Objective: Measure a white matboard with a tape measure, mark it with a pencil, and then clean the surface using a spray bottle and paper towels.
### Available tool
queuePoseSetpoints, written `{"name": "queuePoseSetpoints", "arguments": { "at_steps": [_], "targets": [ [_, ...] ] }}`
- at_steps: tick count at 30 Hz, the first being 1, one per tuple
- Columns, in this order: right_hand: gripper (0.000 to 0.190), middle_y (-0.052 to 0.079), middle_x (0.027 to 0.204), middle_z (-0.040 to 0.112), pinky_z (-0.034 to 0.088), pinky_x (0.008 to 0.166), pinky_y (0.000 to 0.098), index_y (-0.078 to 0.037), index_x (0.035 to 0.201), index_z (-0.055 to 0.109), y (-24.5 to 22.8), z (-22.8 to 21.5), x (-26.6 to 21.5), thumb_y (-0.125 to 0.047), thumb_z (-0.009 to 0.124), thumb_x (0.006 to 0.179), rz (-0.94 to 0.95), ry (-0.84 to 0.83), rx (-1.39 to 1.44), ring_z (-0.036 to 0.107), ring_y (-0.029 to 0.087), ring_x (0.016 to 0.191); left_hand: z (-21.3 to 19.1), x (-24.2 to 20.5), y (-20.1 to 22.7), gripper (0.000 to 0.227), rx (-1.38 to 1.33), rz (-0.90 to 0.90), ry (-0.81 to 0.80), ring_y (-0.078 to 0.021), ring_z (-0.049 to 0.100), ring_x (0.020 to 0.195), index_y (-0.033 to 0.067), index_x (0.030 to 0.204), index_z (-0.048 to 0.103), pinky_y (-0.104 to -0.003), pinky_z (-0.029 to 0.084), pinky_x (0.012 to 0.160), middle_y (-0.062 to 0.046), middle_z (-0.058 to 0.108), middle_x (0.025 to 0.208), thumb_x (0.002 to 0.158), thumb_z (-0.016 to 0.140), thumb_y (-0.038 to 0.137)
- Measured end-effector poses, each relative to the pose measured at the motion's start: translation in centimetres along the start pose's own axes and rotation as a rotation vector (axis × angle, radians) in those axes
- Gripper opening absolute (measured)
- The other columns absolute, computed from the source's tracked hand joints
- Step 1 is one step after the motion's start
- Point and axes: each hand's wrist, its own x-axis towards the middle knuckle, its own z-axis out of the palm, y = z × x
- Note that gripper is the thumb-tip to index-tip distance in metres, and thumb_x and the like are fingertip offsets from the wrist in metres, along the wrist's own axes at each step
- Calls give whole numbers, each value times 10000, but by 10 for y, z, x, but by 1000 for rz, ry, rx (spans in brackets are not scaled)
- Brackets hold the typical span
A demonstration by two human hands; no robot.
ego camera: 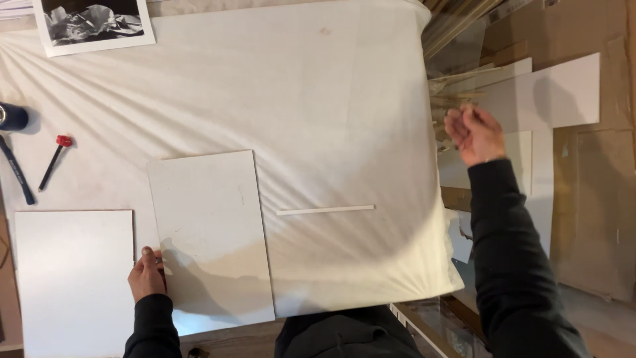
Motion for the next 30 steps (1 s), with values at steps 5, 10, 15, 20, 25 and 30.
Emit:
{"name": "queuePoseSetpoints", "arguments": {
  "at_steps": [5,10,15,20,25,30],
  "targets": [
    [142,118,1127,721,632,988,392,-27,1203,599,-26,37,66,-132,564,1115,13,-30,-62,725,238,1044,1,-4,8,540,-34,-50,5,-137,567,667,-13,1081,686,-282,443,587,-73,657,779,1089,555,511],
    [182,99,1148,723,620,971,368,-44,1235,602,-24,56,100,-166,559,1108,67,-37,-210,727,200,1020,1,3,-2,515,-52,-66,22,-134,573,666,-1,1051,668,-277,455,588,-62,645,779,1096,570,503],
    [233,86,1137,719,619,959,346,-59,1287,609,-11,57,114,-189,573,1098,101,9,-242,723,179,994,0,1,2,512,-63,-84,16,-132,562,661,9,1040,665,-286,442,566,-64,646,786,1082,573,511],
    [264,73,1123,728,618,927,333,-56,1310,629,-19,57,108,-194,583,1089,88,8,-216,719,177,987,-4,10,-13,536,-15,-27,20,-127,557,682,-6,1048,670,-277,441,586,-54,649,810,1089,586,522],
    [241,-36,1135,698,627,874,303,-104,1267,654,-11,53,74,-206,675,1050,-197,132,-542,714,100,1017,-1,0,-1,514,-49,-64,14,-137,545,664,2,1054,668,-285,428,569,-50,638,801,1090,579,508],
    [212,48,973,707,562,828,300,-90,1057,725,43,112,-56,-224,777,902,-268,-445,-1293,678,143,886,-2,7,-8,524,13,16,10,-133,535,648,-12,1030,709,-278,418,578,-65,645,763,1099,543,480]
  ]
}}
